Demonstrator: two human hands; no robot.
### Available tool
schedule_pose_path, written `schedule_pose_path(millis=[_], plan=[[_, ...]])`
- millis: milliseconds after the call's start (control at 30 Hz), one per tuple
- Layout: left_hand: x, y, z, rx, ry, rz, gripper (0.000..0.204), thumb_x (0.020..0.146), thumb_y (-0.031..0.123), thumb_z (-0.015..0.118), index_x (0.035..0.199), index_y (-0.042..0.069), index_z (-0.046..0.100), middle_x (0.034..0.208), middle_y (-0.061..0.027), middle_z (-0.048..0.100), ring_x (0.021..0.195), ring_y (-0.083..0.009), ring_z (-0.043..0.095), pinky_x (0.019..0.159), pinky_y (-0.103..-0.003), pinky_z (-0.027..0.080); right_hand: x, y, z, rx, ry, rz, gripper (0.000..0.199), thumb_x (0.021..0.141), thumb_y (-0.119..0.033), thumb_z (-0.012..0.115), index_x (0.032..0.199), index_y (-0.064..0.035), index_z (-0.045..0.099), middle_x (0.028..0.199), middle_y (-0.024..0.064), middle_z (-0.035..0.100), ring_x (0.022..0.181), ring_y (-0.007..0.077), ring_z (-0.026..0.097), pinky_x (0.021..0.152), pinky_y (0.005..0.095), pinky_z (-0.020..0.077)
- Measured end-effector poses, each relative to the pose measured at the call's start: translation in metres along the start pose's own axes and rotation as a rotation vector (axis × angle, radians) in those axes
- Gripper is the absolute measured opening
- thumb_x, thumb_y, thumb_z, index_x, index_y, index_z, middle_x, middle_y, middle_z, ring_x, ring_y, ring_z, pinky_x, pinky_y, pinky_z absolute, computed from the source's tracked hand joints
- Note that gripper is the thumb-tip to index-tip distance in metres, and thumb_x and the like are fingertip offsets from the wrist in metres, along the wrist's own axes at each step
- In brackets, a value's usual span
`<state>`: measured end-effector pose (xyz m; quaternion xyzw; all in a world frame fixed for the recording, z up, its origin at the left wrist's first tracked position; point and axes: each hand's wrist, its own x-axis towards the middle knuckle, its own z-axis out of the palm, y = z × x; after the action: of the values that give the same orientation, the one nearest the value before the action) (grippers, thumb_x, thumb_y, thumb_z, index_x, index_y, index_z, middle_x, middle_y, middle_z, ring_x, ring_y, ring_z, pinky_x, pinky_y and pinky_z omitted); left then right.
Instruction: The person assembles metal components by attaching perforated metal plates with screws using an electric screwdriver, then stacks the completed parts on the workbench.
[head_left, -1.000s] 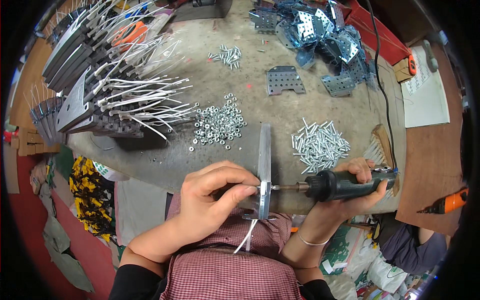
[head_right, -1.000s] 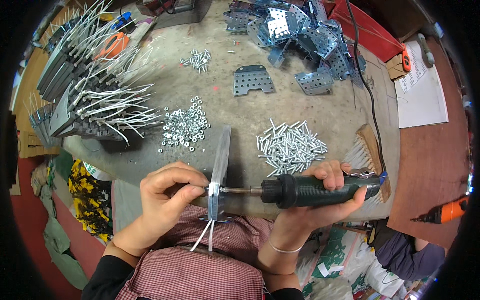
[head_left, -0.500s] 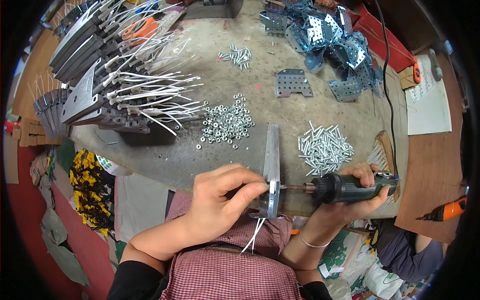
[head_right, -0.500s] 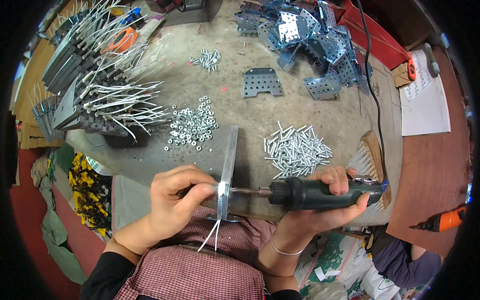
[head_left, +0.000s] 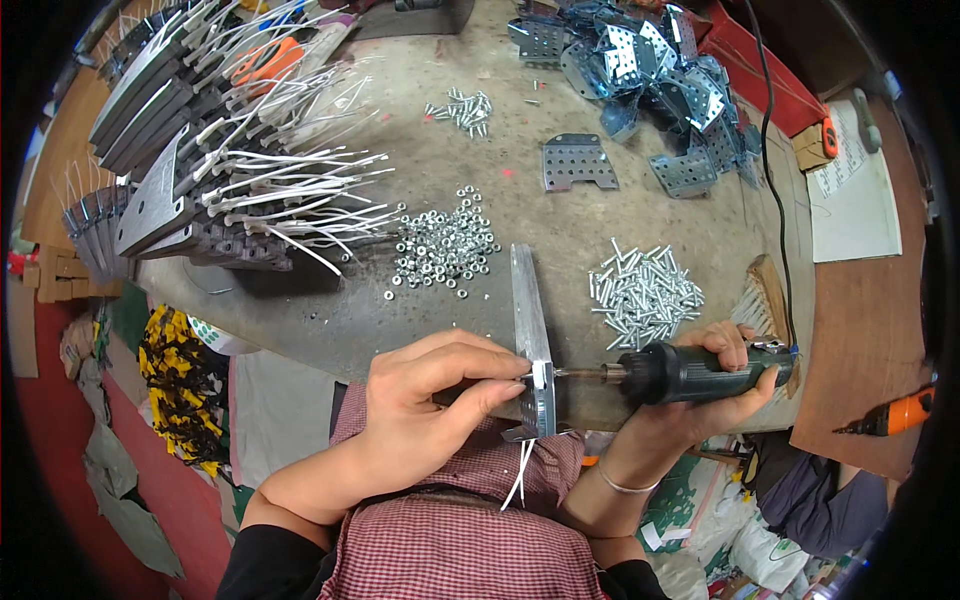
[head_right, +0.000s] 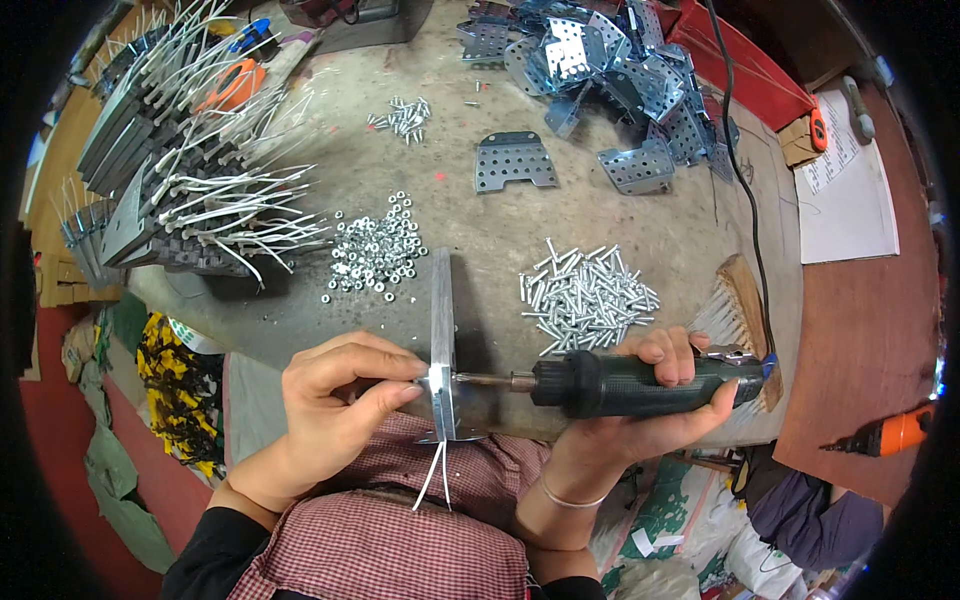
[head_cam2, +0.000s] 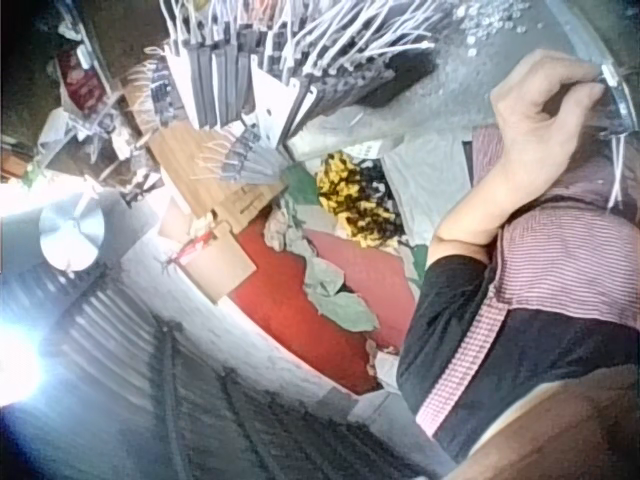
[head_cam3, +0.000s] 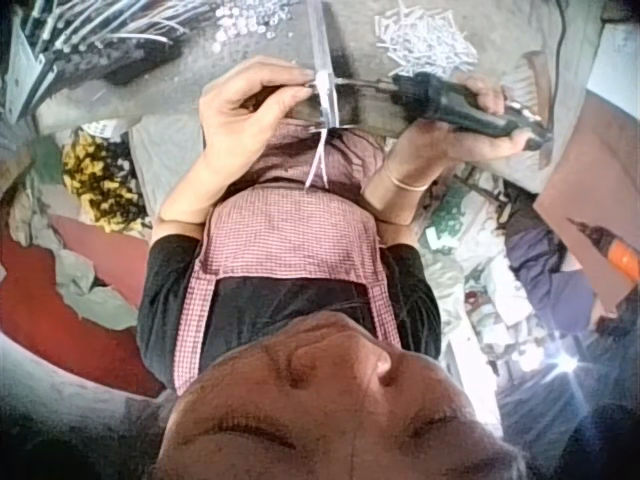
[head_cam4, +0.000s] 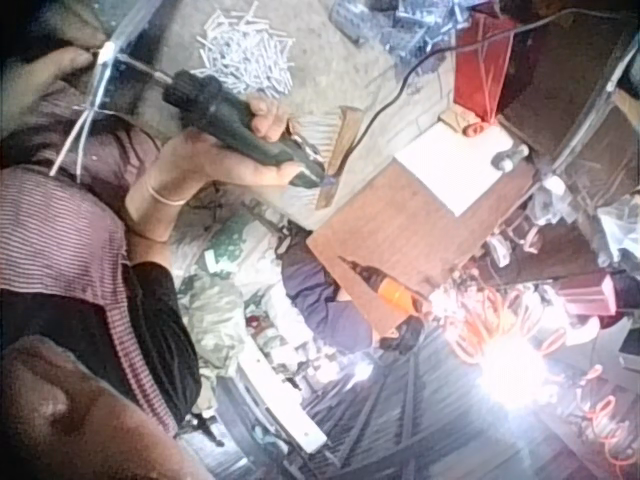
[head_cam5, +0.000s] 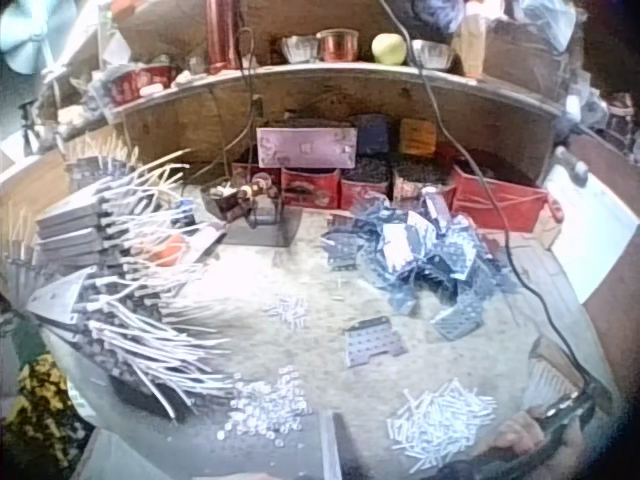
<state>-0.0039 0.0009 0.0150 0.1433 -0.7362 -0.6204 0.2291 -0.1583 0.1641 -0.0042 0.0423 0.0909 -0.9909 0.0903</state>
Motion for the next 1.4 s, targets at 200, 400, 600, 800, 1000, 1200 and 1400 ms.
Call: schedule_pose_path(millis=[200,400,600,800,1000,1200,1400], plan=[[-0.001,-0.003,0.003,0.044,0.023,0.056,0.011,0.075,-0.005,0.068,0.086,-0.001,0.069,0.083,-0.011,0.068,0.068,-0.0146,0.064,0.058,-0.024,0.05,0.003,-0.002,-0.001,-0.008,0.014,0.025,0.038,0.085,-0.04,0.057,0.093,-0.0044,0.046,0.065,-0.0013,0.042,0.057,0.011,0.046,0.062,0.028,0.05],[0.004,0.001,0.001,0.055,0.005,0.049,0.012,0.072,-0.006,0.069,0.083,-0.002,0.067,0.081,-0.0137,0.067,0.069,-0.0168,0.064,0.059,-0.024,0.049,0.004,-0.001,-0.001,0.036,0.034,0.029,0.038,0.085,-0.04,0.057,0.094,-0.0053,0.046,0.065,-0.0021,0.041,0.058,0.0101,0.045,0.063,0.0302,0.0497],[0.005,0.002,0.002,0.102,-0.009,0.072,0.015,0.072,-0.006,0.069,0.086,-0.002,0.066,0.08,-0.0129,0.067,0.067,-0.0162,0.063,0.058,-0.025,0.049,0.005,-0.001,-0.001,0.031,0.01,0.043,0.037,0.085,-0.039,0.057,0.097,-0.0057,0.047,0.065,-0.0027,0.041,0.058,0.0096,0.045,0.063,0.0285,0.0491],[0.004,-0.004,-0.001,0.225,-0.023,0.137,0.014,0.074,0.001,0.07,0.089,0.001,0.068,0.082,-0.0113,0.066,0.065,-0.0163,0.063,0.056,-0.027,0.049,0.005,0.001,-0.002,0.008,0.046,0.0,0.036,0.085,-0.037,0.058,0.098,-0.0057,0.046,0.065,-0.0017,0.041,0.058,0.0095,0.045,0.061,0.0252,0.0483],[0.006,-0.004,0.001,0.049,-0.025,0.011,0.011,0.076,0.002,0.069,0.086,0.0,0.067,0.079,-0.0101,0.065,0.064,-0.0157,0.062,0.055,-0.025,0.048,0.004,0.003,0.0,0.008,0.054,-0.019,0.034,0.086,-0.036,0.057,0.097,-0.0057,0.047,0.065,-0.0013,0.041,0.056,0.0101,0.044,0.059,0.0254,0.0485],[0.0,-0.006,0.003,0.068,0.035,0.058,0.009,0.078,0.003,0.068,0.087,-0.001,0.067,0.081,-0.0099,0.065,0.068,-0.0154,0.062,0.058,-0.026,0.048,0.003,0.003,0.002,-0.014,0.054,-0.034,0.034,0.087,-0.036,0.055,0.097,-0.0045,0.047,0.065,-0.0005,0.041,0.056,0.0109,0.045,0.059,0.0263,0.049],[0.003,0.002,-0.003,0.042,-0.034,-0.062,0.008,0.077,0.001,0.068,0.084,-0.003,0.067,0.081,-0.01,0.066,0.069,-0.015,0.06,0.06,-0.024,0.047,0.003,0.001,-0.002,-0.008,0.015,-0.023,0.034,0.088,-0.036,0.053,0.096,-0.0034,0.047,0.066,0.0012,0.045,0.056,0.0127,0.048,0.064,0.0308,0.0523]])
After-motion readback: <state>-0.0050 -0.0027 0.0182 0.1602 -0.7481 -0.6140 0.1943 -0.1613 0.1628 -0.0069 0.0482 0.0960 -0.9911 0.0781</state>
